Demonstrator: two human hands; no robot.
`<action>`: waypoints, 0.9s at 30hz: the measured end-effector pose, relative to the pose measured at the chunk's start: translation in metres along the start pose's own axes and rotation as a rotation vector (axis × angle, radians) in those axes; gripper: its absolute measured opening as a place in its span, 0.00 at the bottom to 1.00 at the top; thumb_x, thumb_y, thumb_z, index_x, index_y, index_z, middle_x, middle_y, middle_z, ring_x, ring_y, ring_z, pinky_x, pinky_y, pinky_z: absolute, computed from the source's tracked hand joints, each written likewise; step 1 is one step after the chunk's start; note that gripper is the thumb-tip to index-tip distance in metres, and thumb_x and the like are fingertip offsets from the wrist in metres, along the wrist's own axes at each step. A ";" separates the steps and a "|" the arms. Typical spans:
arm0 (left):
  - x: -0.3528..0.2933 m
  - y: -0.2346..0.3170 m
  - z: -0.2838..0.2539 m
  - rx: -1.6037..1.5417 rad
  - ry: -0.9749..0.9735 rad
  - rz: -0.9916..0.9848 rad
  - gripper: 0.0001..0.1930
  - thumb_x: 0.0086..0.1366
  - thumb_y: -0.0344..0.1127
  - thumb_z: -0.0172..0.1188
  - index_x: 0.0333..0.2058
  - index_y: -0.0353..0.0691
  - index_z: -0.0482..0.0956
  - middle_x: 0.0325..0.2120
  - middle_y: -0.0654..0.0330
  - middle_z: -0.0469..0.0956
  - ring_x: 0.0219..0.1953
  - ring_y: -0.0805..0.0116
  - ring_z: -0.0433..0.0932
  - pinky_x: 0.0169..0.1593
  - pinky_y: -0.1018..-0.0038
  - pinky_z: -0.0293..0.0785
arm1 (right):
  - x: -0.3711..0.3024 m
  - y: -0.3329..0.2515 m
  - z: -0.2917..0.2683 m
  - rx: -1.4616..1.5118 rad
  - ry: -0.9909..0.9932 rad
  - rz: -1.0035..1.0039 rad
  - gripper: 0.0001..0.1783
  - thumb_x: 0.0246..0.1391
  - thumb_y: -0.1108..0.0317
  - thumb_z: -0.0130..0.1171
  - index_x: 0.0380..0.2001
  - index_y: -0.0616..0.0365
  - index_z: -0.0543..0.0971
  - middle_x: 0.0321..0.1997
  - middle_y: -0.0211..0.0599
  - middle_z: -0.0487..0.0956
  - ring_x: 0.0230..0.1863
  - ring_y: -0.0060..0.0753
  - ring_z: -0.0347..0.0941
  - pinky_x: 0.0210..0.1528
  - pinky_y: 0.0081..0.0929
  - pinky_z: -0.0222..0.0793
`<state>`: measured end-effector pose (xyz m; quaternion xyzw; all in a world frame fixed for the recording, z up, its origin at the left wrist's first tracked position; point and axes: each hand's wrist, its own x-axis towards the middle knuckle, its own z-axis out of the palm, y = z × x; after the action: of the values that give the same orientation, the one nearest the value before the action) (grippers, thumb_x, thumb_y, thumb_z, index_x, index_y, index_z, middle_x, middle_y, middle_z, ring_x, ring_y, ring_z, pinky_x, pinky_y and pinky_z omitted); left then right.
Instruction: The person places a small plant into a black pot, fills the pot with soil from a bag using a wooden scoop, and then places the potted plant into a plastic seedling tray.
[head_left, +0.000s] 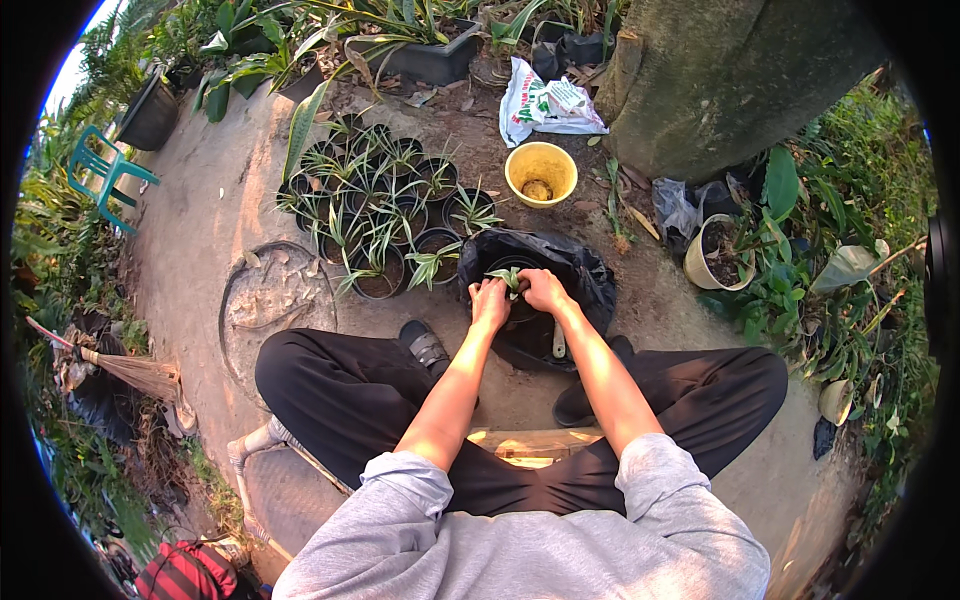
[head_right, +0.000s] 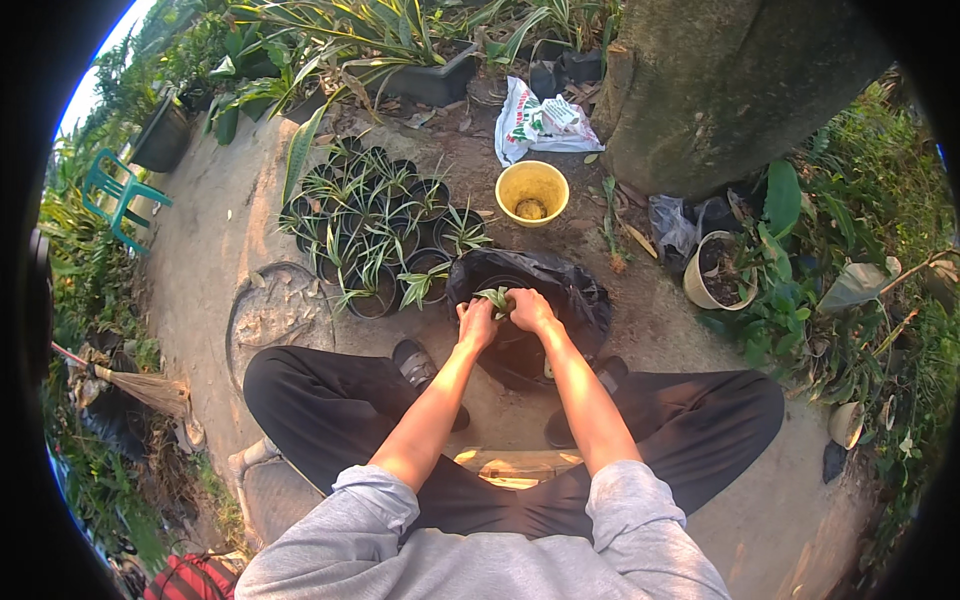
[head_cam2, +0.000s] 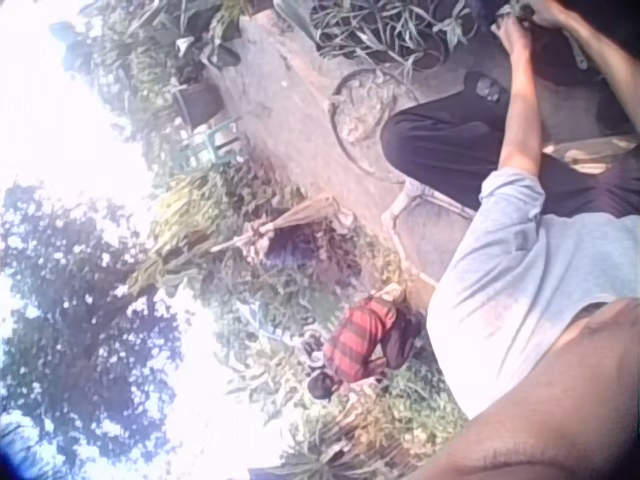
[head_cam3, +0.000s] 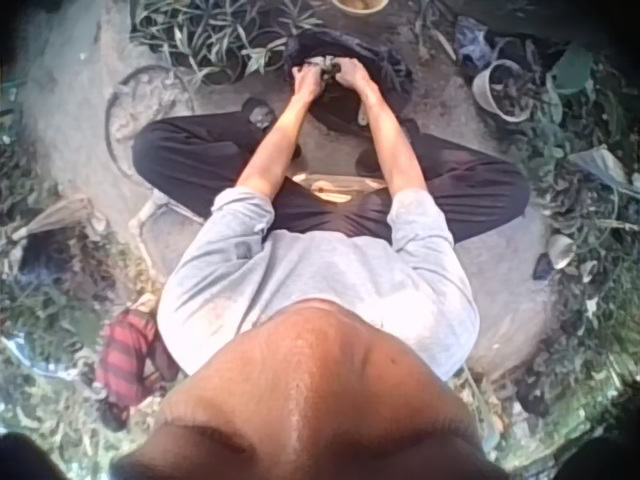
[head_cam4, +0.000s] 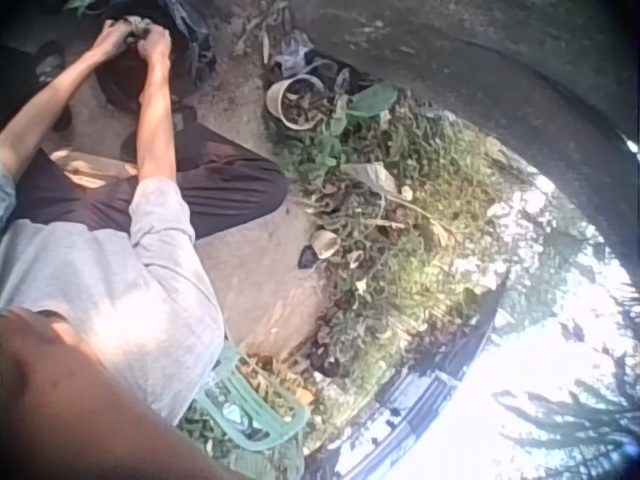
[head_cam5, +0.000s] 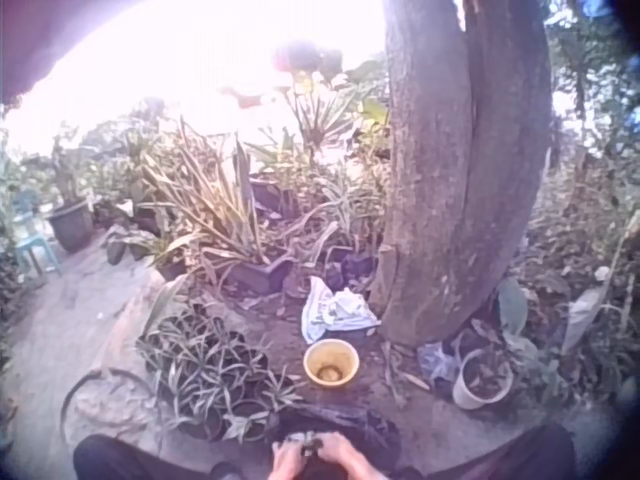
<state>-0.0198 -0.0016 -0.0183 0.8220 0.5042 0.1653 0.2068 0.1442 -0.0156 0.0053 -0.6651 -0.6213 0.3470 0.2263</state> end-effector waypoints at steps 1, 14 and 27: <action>0.000 0.000 0.000 -0.021 0.003 -0.031 0.14 0.52 0.34 0.69 0.38 0.43 0.80 0.36 0.55 0.81 0.47 0.56 0.75 0.52 0.58 0.61 | -0.001 0.001 0.001 0.036 0.022 -0.034 0.16 0.45 0.75 0.63 0.40 0.64 0.80 0.34 0.47 0.84 0.40 0.42 0.82 0.43 0.35 0.76; 0.007 0.005 -0.001 -0.116 -0.009 -0.141 0.15 0.52 0.42 0.71 0.37 0.44 0.82 0.33 0.57 0.82 0.44 0.59 0.77 0.56 0.56 0.59 | -0.007 -0.003 -0.012 0.152 -0.048 0.043 0.12 0.56 0.73 0.58 0.44 0.64 0.81 0.35 0.43 0.84 0.35 0.29 0.81 0.38 0.28 0.76; 0.008 0.008 -0.005 -0.163 0.008 -0.154 0.11 0.54 0.37 0.69 0.36 0.44 0.85 0.37 0.58 0.82 0.43 0.58 0.80 0.55 0.55 0.61 | -0.004 -0.003 -0.007 0.241 -0.093 0.266 0.22 0.47 0.79 0.50 0.46 0.63 0.82 0.38 0.49 0.84 0.41 0.38 0.82 0.45 0.32 0.76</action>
<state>-0.0126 0.0030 -0.0092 0.7606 0.5517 0.1925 0.2829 0.1473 -0.0181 0.0131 -0.6928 -0.4915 0.4761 0.2274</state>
